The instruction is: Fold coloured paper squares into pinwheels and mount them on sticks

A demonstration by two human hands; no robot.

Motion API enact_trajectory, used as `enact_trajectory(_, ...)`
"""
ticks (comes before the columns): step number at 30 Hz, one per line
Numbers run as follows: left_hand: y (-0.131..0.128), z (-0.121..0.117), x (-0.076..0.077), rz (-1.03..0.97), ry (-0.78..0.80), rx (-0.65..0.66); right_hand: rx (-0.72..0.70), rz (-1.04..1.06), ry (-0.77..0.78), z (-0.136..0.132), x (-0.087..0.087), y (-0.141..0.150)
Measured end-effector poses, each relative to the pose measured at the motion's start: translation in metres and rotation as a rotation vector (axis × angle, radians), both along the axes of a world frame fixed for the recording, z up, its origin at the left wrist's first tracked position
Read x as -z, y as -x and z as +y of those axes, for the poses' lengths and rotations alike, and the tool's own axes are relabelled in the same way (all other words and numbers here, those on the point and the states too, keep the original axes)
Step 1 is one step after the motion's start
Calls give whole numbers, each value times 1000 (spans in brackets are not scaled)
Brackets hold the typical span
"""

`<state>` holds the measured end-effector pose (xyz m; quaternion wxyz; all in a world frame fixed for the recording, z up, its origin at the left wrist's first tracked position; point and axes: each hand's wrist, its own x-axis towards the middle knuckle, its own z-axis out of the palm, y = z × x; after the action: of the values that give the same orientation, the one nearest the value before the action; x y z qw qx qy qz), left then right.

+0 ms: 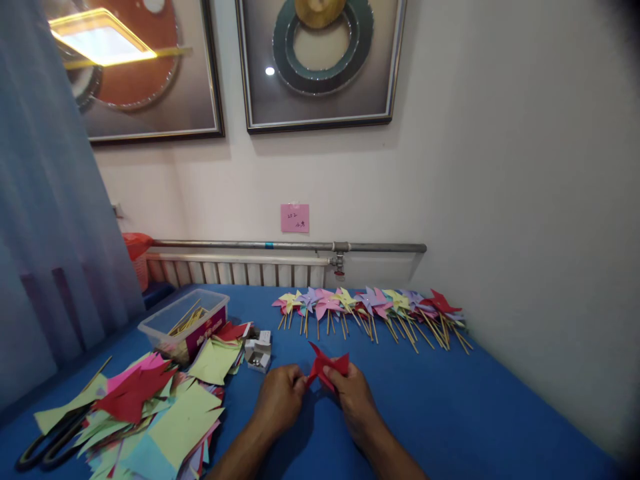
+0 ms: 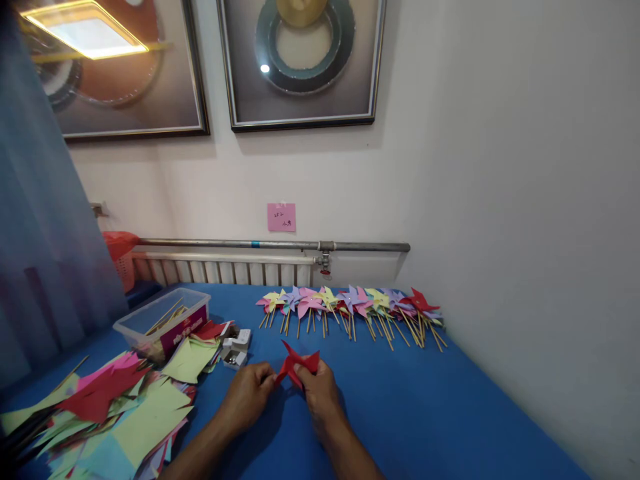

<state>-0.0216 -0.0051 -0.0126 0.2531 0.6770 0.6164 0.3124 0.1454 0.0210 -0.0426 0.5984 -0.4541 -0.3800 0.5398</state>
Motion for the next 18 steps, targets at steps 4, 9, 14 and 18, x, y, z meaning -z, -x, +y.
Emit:
enact_trajectory(4, -1, 0, -1, -22, -10, 4, -39, 11, -5, 0, 5, 0)
enact_trajectory(9, -2, -1, -2, -25, -18, -5, -66, 40, -24, 0, 6, 2)
enact_trajectory(14, -1, -1, -3, -9, -8, 5, -61, 58, -6, -3, 2, 2)
enact_trajectory(18, -1, -1, -3, 6, -3, 11, -53, 31, -16, -2, 5, 2)
